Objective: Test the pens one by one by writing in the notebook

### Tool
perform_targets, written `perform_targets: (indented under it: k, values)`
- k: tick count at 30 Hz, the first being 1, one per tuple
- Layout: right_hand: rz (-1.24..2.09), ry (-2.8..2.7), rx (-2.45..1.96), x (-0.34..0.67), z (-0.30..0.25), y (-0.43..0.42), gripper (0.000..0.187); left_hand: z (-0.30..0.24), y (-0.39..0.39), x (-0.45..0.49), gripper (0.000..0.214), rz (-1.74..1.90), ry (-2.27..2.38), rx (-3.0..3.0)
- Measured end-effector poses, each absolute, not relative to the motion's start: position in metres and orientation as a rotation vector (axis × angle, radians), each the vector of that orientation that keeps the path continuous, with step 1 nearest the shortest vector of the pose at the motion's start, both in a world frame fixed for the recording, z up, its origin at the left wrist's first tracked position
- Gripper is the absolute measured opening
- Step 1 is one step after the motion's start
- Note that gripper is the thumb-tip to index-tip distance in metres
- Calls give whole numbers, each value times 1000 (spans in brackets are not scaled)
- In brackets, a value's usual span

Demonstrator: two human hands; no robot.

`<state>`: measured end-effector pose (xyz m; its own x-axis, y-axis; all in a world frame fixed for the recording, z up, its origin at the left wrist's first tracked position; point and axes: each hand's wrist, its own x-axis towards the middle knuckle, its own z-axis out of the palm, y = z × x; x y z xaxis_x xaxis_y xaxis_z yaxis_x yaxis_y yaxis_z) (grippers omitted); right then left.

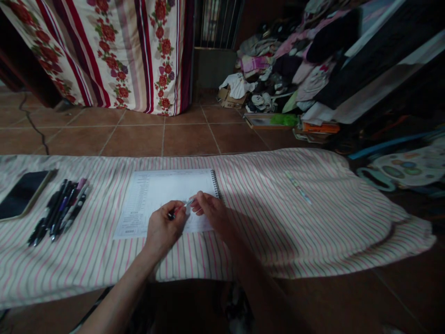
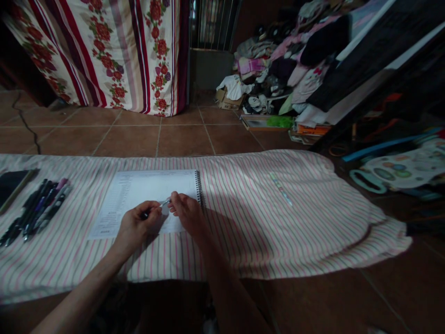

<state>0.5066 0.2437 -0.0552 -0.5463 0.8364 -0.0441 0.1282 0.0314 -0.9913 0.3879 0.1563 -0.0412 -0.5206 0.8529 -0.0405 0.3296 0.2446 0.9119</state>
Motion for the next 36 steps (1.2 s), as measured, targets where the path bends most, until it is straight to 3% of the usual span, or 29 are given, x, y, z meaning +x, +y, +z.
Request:
perform_targets:
  k: [15, 36]
  values:
    - [1705, -1596, -884, 508, -46, 242, 22, -39, 158, 390, 25, 1325, 1723, 869]
    - [1716, -1541, -884, 502, -61, 246, 23, -42, 160, 389, 23, 1270, 1921, 1050]
